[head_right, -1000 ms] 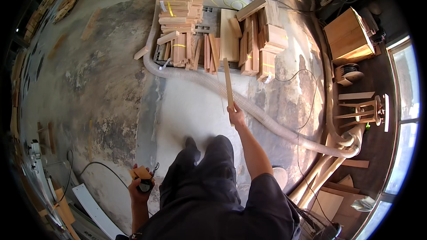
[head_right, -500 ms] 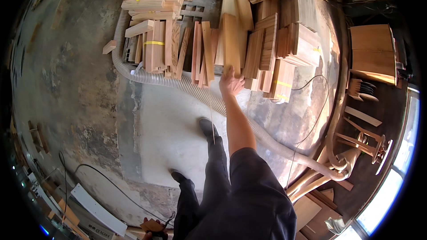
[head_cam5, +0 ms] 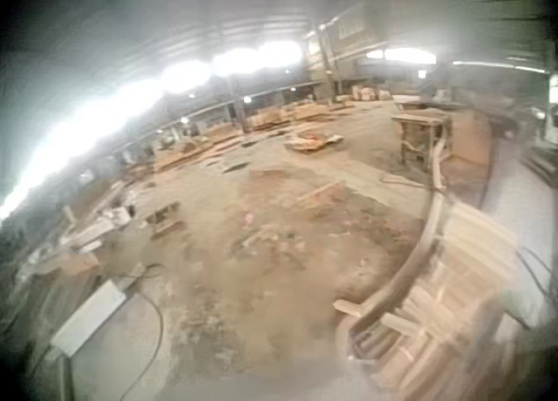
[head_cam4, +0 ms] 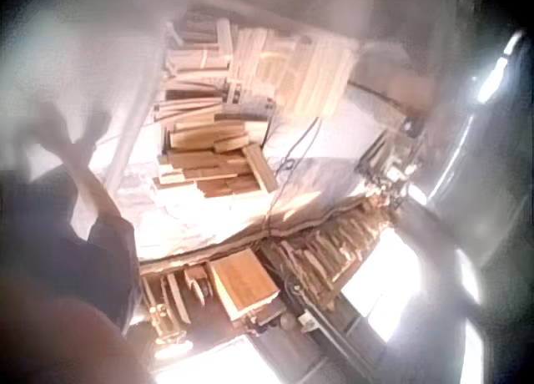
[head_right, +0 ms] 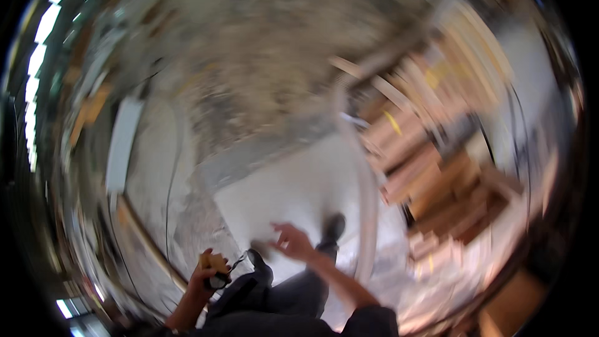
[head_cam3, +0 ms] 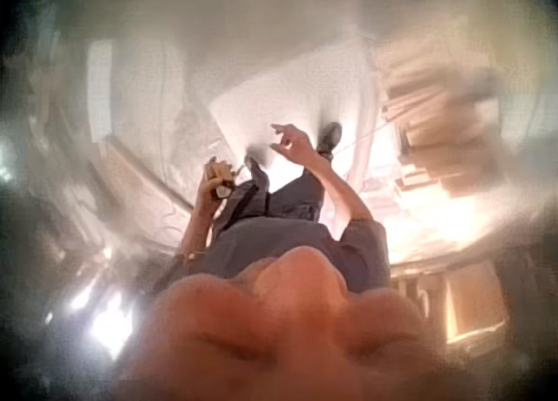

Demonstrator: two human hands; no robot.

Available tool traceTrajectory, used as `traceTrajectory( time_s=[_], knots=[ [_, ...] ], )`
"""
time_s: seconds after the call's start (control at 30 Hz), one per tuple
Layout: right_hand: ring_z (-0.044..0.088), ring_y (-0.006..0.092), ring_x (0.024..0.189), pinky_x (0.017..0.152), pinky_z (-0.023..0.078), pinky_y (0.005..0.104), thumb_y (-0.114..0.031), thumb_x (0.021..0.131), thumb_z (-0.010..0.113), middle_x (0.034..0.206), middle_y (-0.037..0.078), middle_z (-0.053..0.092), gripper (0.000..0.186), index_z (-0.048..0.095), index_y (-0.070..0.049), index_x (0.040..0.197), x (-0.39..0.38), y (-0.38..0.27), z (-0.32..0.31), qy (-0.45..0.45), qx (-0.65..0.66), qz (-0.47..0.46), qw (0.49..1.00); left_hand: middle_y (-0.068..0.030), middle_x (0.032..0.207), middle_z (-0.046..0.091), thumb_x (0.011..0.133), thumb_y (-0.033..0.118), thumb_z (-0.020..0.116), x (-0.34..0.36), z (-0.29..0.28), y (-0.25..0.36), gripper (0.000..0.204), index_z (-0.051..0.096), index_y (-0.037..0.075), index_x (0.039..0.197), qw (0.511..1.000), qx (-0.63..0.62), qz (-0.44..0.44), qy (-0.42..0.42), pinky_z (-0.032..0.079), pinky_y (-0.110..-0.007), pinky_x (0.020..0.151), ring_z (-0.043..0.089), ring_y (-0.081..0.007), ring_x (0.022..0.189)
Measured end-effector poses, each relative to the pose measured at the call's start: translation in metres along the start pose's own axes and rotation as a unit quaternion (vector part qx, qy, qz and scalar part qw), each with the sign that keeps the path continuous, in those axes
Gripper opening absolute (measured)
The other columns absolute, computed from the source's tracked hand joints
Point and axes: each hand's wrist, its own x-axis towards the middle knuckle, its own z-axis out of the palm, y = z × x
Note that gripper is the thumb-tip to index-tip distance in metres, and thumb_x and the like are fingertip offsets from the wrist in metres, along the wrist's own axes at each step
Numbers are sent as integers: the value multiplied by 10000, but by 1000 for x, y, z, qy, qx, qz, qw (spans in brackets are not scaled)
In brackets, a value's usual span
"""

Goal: The person uses a table saw to cut a small block of wood, then uses a push stick to guide a long, thin strip of wood through the saw blade. After cutting, the person walks across the workshop floor and places the cut pieces onto a stack of lumber.

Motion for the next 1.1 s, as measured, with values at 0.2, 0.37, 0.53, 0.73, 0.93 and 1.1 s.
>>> traceTrajectory(
  time_s=[0.2, 0.37, 0.53, 0.73, 0.93, 1.1],
  knots=[
    [685, 342, 988, 764, 587, 408, -423, 760, 855, 1187, 155, 623, 728, 591, -95, 1354, 28, -243, 225, -239, -104, -241, 935, -129, 1333, 550, 839, 30, 673, -53, -139, 54, 767, 328, 103, 1520, 978, -178, 104, -13, 476, -380, 1052, 566, -245, 1227],
    [673, 355, 909, 706, 568, 425, -416, 772, 840, 1061, 155, 636, 733, 567, -60, 1352, 79, -327, 385, -374, -165, -334, 849, -122, 1344, 545, 927, 152, 648, -83, -284, 110, 691, 328, 114, 1539, 902, -386, 191, -43, 426, -387, 1096, 533, -243, 1274],
    [646, 372, 839, 733, 546, 457, -308, 734, 832, 987, 165, 628, 735, 551, -13, 1346, 119, -371, 542, -439, -162, -397, 790, -130, 1399, 524, 993, 243, 606, -84, -433, 160, 661, 301, 125, 1567, 828, -486, 263, -94, 383, -384, 1133, 510, -246, 1305],
    [670, 239, 1002, 893, 553, 384, -54, 767, 683, 1021, 87, 640, 555, 520, -12, 1296, 206, -383, 704, -603, 126, 36, 787, -50, 1402, 526, 982, 239, 634, -100, -581, 217, 733, 256, 271, 1609, 813, -513, 272, -39, 479, -599, 997, 542, -248, 1257],
    [587, 100, 820, 720, 473, 245, -93, 776, 755, 946, 28, 632, 488, 569, -24, 1222, 288, -432, 923, -752, 138, 209, 610, -154, 1144, 577, 1006, 272, 587, -114, -695, 221, 469, 421, 218, 1441, 703, -623, 301, 164, 566, -558, 881, 640, -330, 989],
    [562, 101, 803, 728, 469, 258, -121, 879, 652, 952, 25, 617, 487, 537, -14, 1340, 349, -477, 1101, -801, 53, 37, 596, -125, 1091, 566, 970, 347, 632, -133, -767, 248, 457, 427, 221, 1358, 566, -660, 363, 335, 582, -519, 850, 634, -276, 901]
  ],
)
